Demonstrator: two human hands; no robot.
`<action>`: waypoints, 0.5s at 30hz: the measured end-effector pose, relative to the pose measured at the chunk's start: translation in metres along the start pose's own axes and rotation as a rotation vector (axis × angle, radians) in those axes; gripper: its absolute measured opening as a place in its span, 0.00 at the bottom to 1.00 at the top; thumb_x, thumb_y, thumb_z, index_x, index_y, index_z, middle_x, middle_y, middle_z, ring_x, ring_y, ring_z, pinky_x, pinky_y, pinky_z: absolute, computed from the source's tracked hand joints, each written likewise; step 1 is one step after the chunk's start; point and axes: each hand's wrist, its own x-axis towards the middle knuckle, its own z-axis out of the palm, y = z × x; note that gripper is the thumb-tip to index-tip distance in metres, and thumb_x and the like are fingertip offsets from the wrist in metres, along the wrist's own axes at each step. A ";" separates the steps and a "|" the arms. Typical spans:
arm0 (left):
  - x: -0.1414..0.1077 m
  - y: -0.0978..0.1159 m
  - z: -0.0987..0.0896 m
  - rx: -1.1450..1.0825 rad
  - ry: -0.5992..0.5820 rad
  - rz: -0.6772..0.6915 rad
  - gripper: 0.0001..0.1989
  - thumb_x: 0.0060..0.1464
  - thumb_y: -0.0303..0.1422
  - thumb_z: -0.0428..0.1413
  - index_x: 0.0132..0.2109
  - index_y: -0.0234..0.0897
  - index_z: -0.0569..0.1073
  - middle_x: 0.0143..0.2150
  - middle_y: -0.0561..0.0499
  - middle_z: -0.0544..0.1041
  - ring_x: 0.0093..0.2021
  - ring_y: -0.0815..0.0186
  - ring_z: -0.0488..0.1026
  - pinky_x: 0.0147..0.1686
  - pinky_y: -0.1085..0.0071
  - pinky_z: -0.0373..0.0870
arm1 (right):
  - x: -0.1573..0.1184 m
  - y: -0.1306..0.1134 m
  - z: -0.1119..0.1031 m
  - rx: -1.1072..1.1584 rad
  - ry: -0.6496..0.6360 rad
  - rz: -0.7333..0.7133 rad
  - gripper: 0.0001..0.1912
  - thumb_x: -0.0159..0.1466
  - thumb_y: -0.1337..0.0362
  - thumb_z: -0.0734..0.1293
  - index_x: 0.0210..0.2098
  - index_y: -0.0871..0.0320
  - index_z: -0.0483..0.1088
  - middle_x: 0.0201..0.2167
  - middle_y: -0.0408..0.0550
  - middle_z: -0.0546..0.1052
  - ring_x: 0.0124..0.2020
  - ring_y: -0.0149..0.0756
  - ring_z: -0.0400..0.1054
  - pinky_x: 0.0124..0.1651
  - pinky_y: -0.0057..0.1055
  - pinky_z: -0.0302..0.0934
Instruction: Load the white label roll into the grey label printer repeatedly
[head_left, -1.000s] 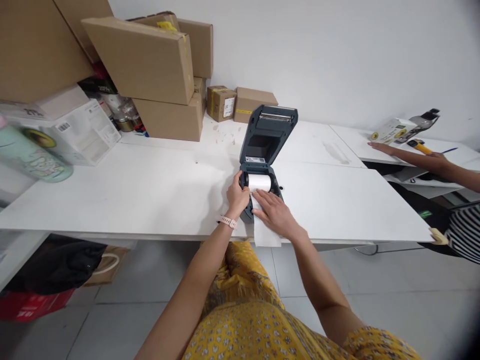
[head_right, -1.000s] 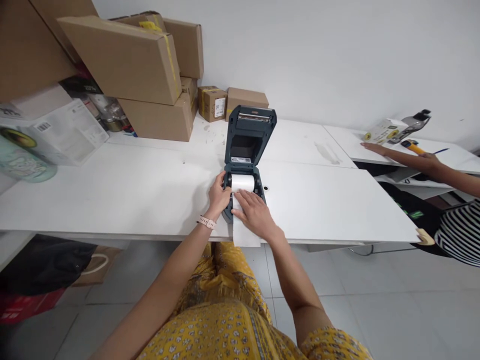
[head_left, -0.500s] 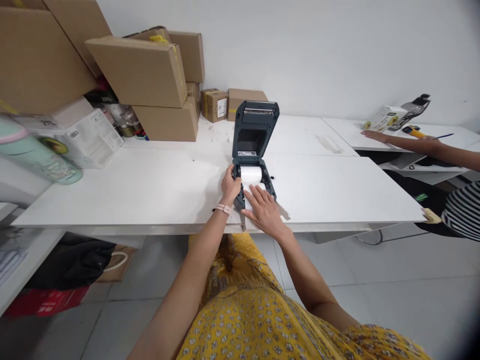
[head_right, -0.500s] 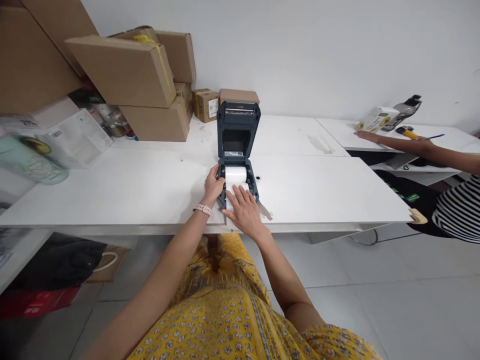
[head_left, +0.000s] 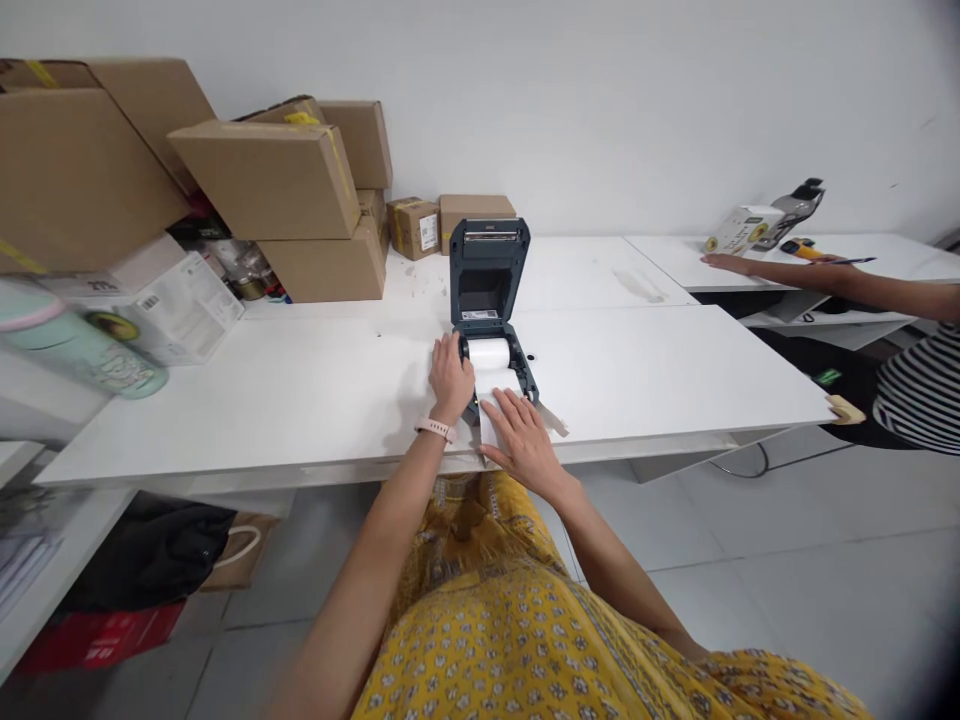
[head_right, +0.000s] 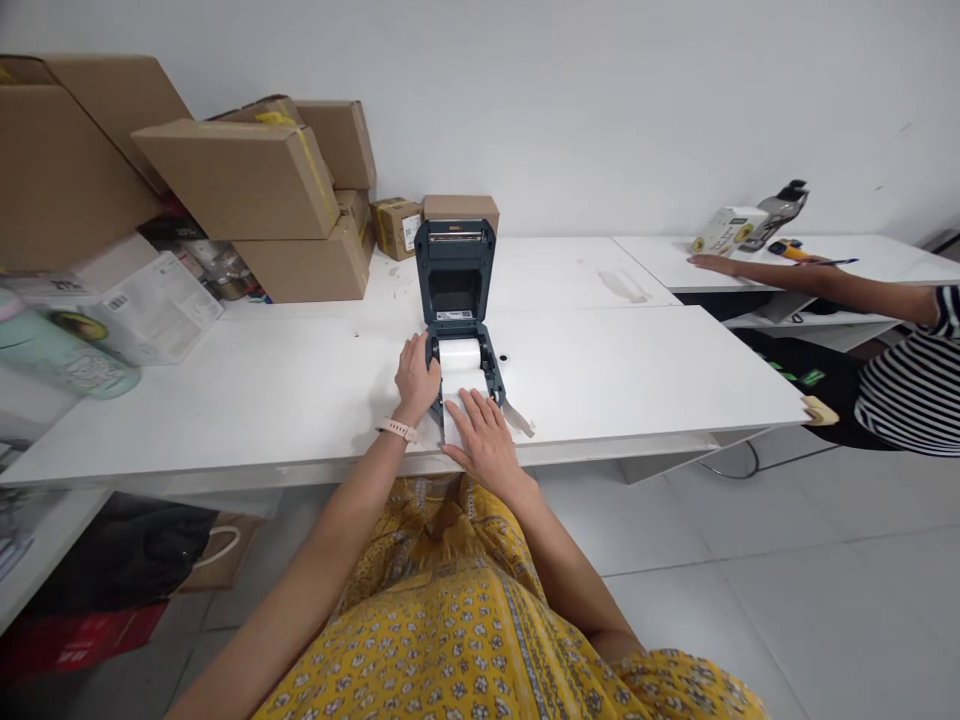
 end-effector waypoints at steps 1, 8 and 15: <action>-0.009 0.004 -0.002 0.052 -0.040 0.119 0.28 0.59 0.25 0.55 0.66 0.37 0.70 0.73 0.43 0.66 0.78 0.54 0.53 0.77 0.54 0.48 | -0.001 0.000 -0.002 0.013 0.000 0.001 0.38 0.70 0.50 0.66 0.75 0.55 0.55 0.77 0.59 0.54 0.78 0.55 0.46 0.77 0.58 0.47; -0.099 0.012 -0.008 0.398 -0.357 0.565 0.22 0.71 0.35 0.44 0.65 0.33 0.71 0.70 0.41 0.70 0.74 0.54 0.62 0.75 0.45 0.54 | 0.006 0.049 -0.081 0.505 -0.033 -0.044 0.18 0.74 0.52 0.63 0.56 0.47 0.78 0.51 0.48 0.84 0.54 0.45 0.79 0.58 0.47 0.74; -0.132 0.015 -0.004 0.643 -0.354 0.614 0.30 0.68 0.34 0.48 0.72 0.24 0.59 0.76 0.34 0.58 0.78 0.49 0.50 0.75 0.46 0.55 | 0.172 0.126 -0.146 0.287 0.457 0.026 0.33 0.73 0.37 0.52 0.58 0.51 0.74 0.62 0.55 0.77 0.66 0.51 0.68 0.70 0.55 0.58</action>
